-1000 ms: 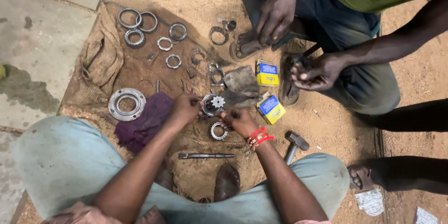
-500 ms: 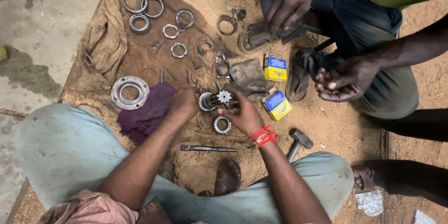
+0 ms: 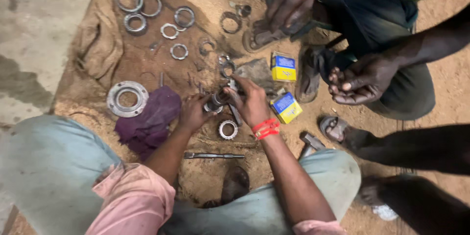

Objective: The person cleans and assembles mechanical bearings and gears on a cloth on the floor. They handle various metal rings, bearings, and gears, using a hammer and a small metal rod to tap a bearing into a housing.

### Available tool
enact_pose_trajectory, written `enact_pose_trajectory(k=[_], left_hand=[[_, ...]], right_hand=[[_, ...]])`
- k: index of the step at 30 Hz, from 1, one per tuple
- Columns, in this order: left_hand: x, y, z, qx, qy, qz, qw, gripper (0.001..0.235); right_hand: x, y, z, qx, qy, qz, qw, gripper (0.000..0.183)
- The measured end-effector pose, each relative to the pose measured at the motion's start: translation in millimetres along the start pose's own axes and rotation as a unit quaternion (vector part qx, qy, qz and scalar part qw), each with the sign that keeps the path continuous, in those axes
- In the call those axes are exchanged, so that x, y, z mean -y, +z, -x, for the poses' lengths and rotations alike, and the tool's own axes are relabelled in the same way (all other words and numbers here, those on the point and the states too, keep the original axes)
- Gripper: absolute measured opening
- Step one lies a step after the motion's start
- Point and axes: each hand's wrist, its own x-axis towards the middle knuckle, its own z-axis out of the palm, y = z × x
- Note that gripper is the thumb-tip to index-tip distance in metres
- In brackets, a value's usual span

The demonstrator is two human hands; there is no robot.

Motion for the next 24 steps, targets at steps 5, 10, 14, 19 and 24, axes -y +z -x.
enact_pose_trajectory(k=[5,10,14,19,24], left_hand=[[-14.3,-4.7,-0.2,-0.009,-0.047,0.016,0.999,0.069],[-14.6,-18.4,4.7,-0.002,-0.031,0.031,0.999,0.066],[-4.0,-10.1,-1.6,0.023,-0.032,0.013,0.999,0.068],[10.1,3.2,-12.2,0.082,-0.065,-0.001,0.994,0.082],[-1.3,-24.3,-53.9,-0.093,-0.050,0.213,0.971,0.070]], right_hand=[[0.3,6.0,0.7,0.007,-0.027,0.007,1.000,0.046],[5.5,9.2,4.1,0.003,-0.046,0.003,0.999,0.047],[8.0,11.9,7.3,-0.030,0.007,0.014,0.999,0.050],[10.2,15.4,10.0,-0.076,-0.038,0.048,0.995,0.048],[19.2,11.2,13.1,-0.112,-0.007,0.097,0.989,0.053]])
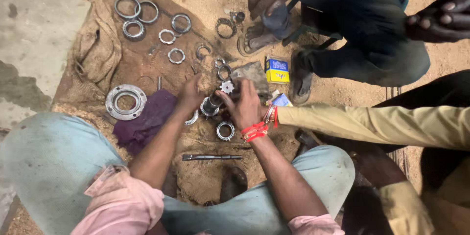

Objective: The person cleans and assembles mechanical bearings and gears on a cloth on the floor. They handle various metal rings, bearings, and gears, using a hammer and a small metal rod to tap a bearing into a housing.

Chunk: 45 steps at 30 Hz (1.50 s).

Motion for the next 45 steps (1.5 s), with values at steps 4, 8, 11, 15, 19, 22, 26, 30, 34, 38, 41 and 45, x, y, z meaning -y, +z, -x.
enact_pose_trajectory(k=[4,8,11,15,19,22,26,30,34,38,41,45], left_hand=[[-99.6,-54.2,-20.6,0.096,-0.006,0.023,0.995,0.045],[-176.2,-84.8,21.3,0.103,0.238,-0.174,0.950,0.041],[-181.0,-90.2,46.7,0.130,0.251,-0.234,0.930,0.029],[-159.1,-85.3,38.5,0.096,0.329,-0.206,0.917,0.020],[-149.2,-79.1,30.2,0.054,0.371,-0.205,0.904,0.018],[-146.6,-74.5,31.1,0.062,0.346,-0.212,0.912,0.017],[-144.0,-70.4,29.1,0.063,0.319,-0.199,0.925,0.014],[-135.2,-63.9,27.8,0.070,0.306,-0.189,0.930,0.015],[-124.6,-54.6,20.8,0.087,0.300,-0.195,0.930,0.015],[-129.0,-60.7,25.6,0.044,0.340,-0.183,0.922,0.012],[-142.6,-70.8,29.8,0.050,0.321,-0.174,0.929,0.014],[-140.7,-74.8,26.5,0.037,0.118,-0.034,0.992,0.032]], right_hand=[[-6.1,2.4,7.6,0.080,0.173,-0.039,0.981,0.052],[-29.4,18.4,15.2,0.020,0.092,-0.141,0.985,0.037],[-38.9,20.5,26.7,0.061,0.136,-0.223,0.963,0.045],[-30.2,5.1,43.2,0.125,0.103,-0.252,0.954,0.068],[-3.2,-24.8,67.1,0.185,0.009,-0.101,0.978,0.094],[10.4,-27.8,90.8,0.516,0.129,0.101,0.841,0.081],[11.1,-25.9,115.5,0.616,-0.013,-0.052,0.786,0.075],[12.2,-28.6,112.6,0.609,-0.053,-0.023,0.791,0.062],[26.3,-37.3,95.9,0.628,0.013,0.025,0.778,0.066],[24.7,-31.2,96.2,0.639,-0.023,0.032,0.768,0.067],[0.3,-11.8,111.4,0.630,-0.029,0.034,0.775,0.064],[-52.7,14.9,125.7,0.614,-0.055,-0.001,0.787,0.064]])
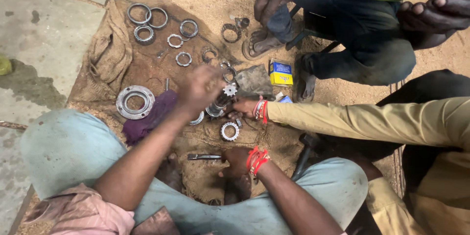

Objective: The person cleans and assembles mechanical bearings and gears on a cloth on the floor. They handle various metal rings, bearings, and gears, using a hammer and a small metal rod to tap a bearing into a housing.

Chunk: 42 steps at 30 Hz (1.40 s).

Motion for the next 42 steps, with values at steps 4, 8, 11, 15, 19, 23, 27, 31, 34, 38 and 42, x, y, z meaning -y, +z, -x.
enact_pose_trajectory(k=[4,8,11,15,19,23,27,31,34,38,42], left_hand=[[81.1,-8.5,-13.6,-0.199,-0.031,0.048,0.978,0.024],[146.9,29.9,0.3,-0.024,-0.474,0.238,0.847,0.036],[168.7,65.0,19.7,0.103,-0.564,0.240,0.783,0.054],[180.2,72.7,28.0,0.177,-0.568,0.262,0.760,0.075],[152.0,61.2,21.3,0.176,-0.537,0.258,0.784,0.078],[127.4,50.4,7.4,0.165,-0.498,0.274,0.806,0.078],[129.6,42.7,0.6,0.117,-0.405,0.299,0.856,0.063],[100.7,27.0,8.7,0.085,-0.186,0.014,0.979,0.041],[67.9,12.8,13.9,0.084,-0.107,-0.129,0.982,0.036],[47.0,1.0,15.1,0.105,-0.109,-0.145,0.978,0.039],[38.8,-2.2,13.0,0.130,-0.124,-0.158,0.971,0.038]], right_hand=[[-26.0,8.2,-13.4,0.041,0.147,0.045,0.987,0.048],[-20.3,-4.1,-15.9,0.115,0.205,0.015,0.972,0.046],[-9.5,-6.1,-16.3,0.114,0.205,-0.005,0.972,0.043],[-4.0,-6.1,-13.0,0.095,0.148,-0.019,0.984,0.041],[-10.4,-5.4,-10.2,0.103,0.213,-0.053,0.970,0.046],[-29.0,3.8,-22.2,0.036,0.161,0.011,0.986,0.052],[-41.3,-0.8,-25.9,-0.104,0.136,0.045,0.984,0.064],[-32.1,-9.1,-28.4,-0.136,0.204,0.046,0.968,0.056],[-17.3,-22.2,-21.1,-0.117,0.195,0.044,0.973,0.054],[24.7,-57.2,56.1,-0.114,0.047,0.305,0.944,0.033],[74.4,-103.7,195.7,-0.221,-0.071,0.892,0.388,0.012]])
